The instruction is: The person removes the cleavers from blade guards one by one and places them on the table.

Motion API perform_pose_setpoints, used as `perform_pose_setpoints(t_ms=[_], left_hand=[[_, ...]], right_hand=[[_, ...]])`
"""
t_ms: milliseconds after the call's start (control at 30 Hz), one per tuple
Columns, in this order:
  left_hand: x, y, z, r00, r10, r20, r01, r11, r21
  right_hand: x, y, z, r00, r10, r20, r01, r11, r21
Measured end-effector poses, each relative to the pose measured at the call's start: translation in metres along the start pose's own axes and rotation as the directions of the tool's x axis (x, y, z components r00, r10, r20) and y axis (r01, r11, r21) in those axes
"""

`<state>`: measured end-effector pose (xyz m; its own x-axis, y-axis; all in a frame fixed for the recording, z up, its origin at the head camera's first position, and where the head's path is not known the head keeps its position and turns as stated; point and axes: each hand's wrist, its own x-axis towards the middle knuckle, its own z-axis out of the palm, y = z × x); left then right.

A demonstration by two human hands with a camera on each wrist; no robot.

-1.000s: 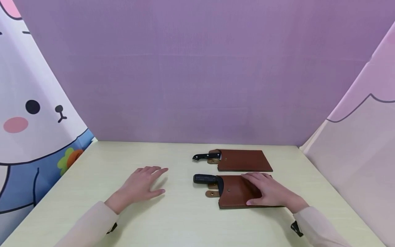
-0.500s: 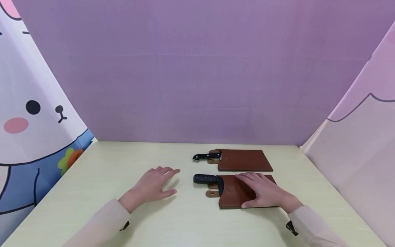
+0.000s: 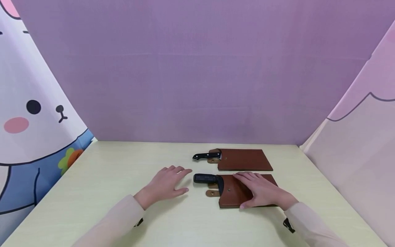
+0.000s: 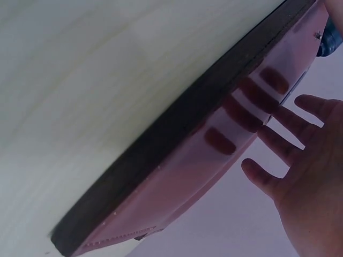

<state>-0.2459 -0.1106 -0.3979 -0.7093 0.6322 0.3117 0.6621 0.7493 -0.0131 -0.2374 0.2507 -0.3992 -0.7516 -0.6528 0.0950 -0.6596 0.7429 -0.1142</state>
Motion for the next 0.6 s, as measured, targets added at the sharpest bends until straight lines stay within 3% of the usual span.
perform_pose_setpoints(t_ms=[200,600], left_hand=[[0.011,0.008,0.007,0.999,0.007,0.042,-0.008,1.0,0.016],[0.028,0.023,0.015,0.997,0.035,0.063,-0.041,0.995,0.095]], right_hand=[[0.003,0.001,0.002,0.999,0.012,0.039,-0.013,1.0,0.023],[0.006,0.003,0.005,0.998,0.008,0.065,-0.011,0.999,0.046]])
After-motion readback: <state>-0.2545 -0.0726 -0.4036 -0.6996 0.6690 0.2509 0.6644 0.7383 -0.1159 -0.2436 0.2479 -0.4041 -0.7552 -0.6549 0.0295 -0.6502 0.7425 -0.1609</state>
